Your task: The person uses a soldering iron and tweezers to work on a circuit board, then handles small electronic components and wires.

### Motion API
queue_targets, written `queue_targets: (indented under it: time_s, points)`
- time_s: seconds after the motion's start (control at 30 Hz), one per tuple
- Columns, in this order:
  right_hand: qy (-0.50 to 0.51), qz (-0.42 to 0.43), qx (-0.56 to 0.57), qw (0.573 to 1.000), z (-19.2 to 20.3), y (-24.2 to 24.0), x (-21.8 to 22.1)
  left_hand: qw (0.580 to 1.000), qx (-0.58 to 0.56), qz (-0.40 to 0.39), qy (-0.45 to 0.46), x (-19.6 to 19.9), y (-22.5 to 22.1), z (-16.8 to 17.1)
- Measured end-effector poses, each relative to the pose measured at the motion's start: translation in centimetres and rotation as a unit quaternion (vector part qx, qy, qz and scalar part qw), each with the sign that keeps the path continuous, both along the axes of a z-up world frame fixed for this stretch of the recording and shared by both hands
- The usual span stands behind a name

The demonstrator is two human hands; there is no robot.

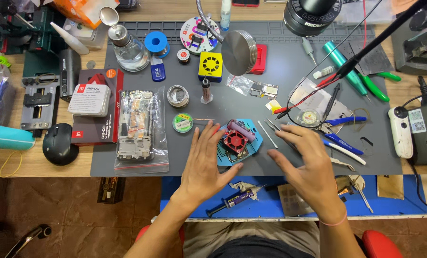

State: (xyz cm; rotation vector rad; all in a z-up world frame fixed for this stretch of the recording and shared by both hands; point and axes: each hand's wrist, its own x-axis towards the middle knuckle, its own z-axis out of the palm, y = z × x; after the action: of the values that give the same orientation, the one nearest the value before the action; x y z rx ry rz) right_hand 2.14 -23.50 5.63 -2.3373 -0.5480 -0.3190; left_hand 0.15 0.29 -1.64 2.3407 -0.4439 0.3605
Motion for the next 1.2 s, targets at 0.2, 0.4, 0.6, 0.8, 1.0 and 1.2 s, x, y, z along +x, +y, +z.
queue_targets:
  time_s: [0.2,0.4,0.6,0.8,1.0,1.2]
  points:
    - [-0.066,-0.061,-0.001,0.996,-0.3,-4.5,-2.6,1.000,-0.002,0.001,-0.009,-0.1,-0.1,-0.3]
    - [-0.059,-0.029,-0.007,0.998,-2.5,-7.3,-4.3,1.000,0.018,0.005,-0.023,-0.2,-0.4,0.1]
    - [-0.059,0.005,-0.027,0.998,-4.3,-6.6,-3.7,1.000,-0.008,0.008,0.012,-0.5,-0.7,1.5]
    - [-0.032,0.027,-0.021,0.999,-5.3,-6.2,-3.2,0.999,-0.040,0.021,0.023,-0.5,-0.7,1.5]
    - [-0.070,0.004,-0.019,0.997,-5.0,-6.5,-3.3,0.995,-0.074,0.036,0.048,-0.4,-0.7,1.4]
    - [-0.165,-0.085,-0.115,0.976,-5.5,-6.5,-0.4,0.996,-0.067,0.058,0.023,-0.1,-0.8,0.4]
